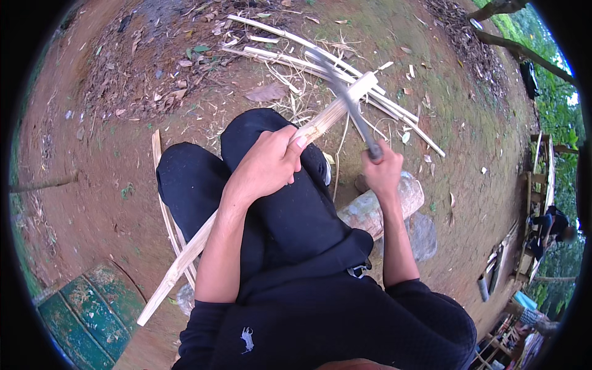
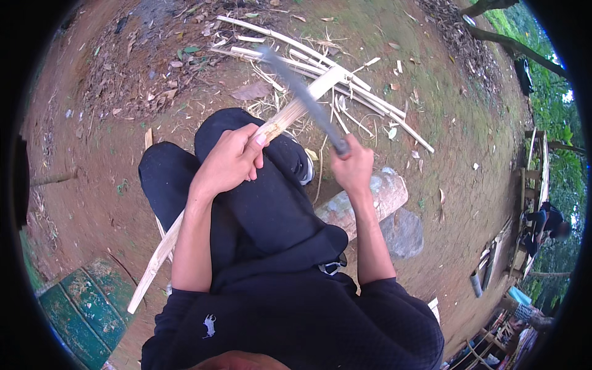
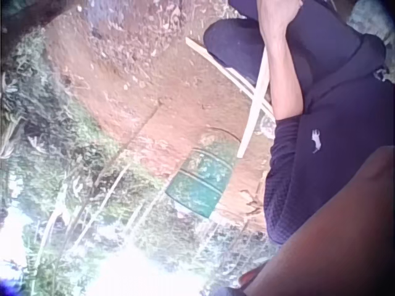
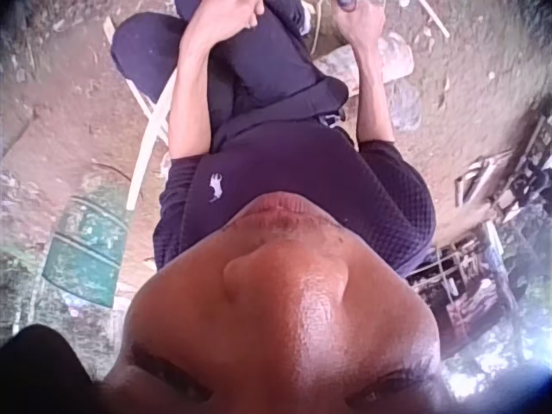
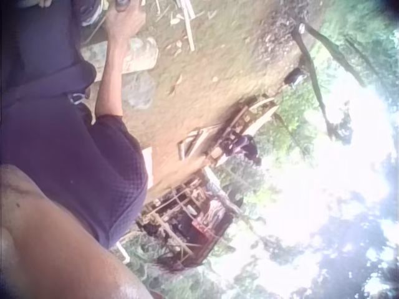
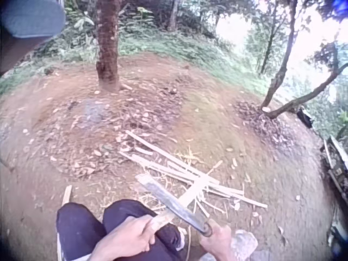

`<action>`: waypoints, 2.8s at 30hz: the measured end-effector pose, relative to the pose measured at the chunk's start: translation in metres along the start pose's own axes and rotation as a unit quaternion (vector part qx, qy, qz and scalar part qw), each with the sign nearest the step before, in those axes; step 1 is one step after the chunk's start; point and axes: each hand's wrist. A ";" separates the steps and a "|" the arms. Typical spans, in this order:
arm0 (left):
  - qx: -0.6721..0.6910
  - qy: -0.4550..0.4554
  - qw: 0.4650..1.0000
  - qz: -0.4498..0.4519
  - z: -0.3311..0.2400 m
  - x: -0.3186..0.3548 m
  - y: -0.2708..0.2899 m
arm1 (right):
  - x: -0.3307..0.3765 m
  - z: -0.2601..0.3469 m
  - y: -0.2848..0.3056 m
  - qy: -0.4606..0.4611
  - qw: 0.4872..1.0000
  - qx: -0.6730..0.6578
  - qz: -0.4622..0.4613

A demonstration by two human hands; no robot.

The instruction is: The person uses a large blade to shave and smooth several strips of wood while sitting on a log outdoors, turning the strips over to work on different sides.

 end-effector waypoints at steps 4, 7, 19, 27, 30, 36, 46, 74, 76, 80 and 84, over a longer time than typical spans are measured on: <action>-0.073 -0.040 0.996 -0.031 0.009 -0.001 -0.003 | -0.006 0.004 -0.007 0.113 0.981 0.158 0.021; -0.137 -0.070 0.986 -0.061 0.017 -0.002 -0.007 | -0.014 -0.011 -0.008 0.093 0.981 0.163 0.049; 0.002 -0.034 0.999 -0.002 0.005 0.006 -0.007 | -0.034 -0.128 0.023 -0.114 0.987 0.005 -0.110; 0.063 -0.033 0.997 0.036 -0.002 0.004 -0.008 | -0.003 0.022 -0.002 0.131 0.987 0.095 0.014; 0.040 -0.042 0.998 0.019 0.003 0.005 -0.008 | -0.019 0.032 0.000 0.145 0.978 0.142 0.042; 0.008 -0.068 0.998 0.015 0.005 0.007 -0.008 | -0.036 -0.012 -0.004 0.184 0.970 0.150 0.060; 0.007 -0.056 0.998 -0.001 0.005 0.000 -0.001 | -0.081 -0.126 0.060 -0.142 0.963 0.195 -0.124; -0.004 -0.090 0.996 -0.012 0.014 0.002 -0.007 | -0.089 -0.165 0.036 -0.137 0.948 0.241 -0.159; 0.015 -0.045 0.998 -0.041 0.014 -0.002 -0.008 | -0.057 -0.123 0.034 -0.060 0.984 0.059 -0.158; 0.041 -0.029 0.999 -0.018 0.008 -0.002 -0.004 | -0.018 -0.063 0.017 0.031 0.995 0.051 -0.080; 0.042 -0.047 0.998 0.000 0.009 0.000 -0.006 | -0.008 -0.018 -0.007 0.102 0.993 0.050 -0.027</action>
Point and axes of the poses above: each hand's wrist, its own x-axis away from the middle knuckle, its own y-axis out of the back of the hand, z = x × y, and after that the axes turned 7 degrees about y, right-handed
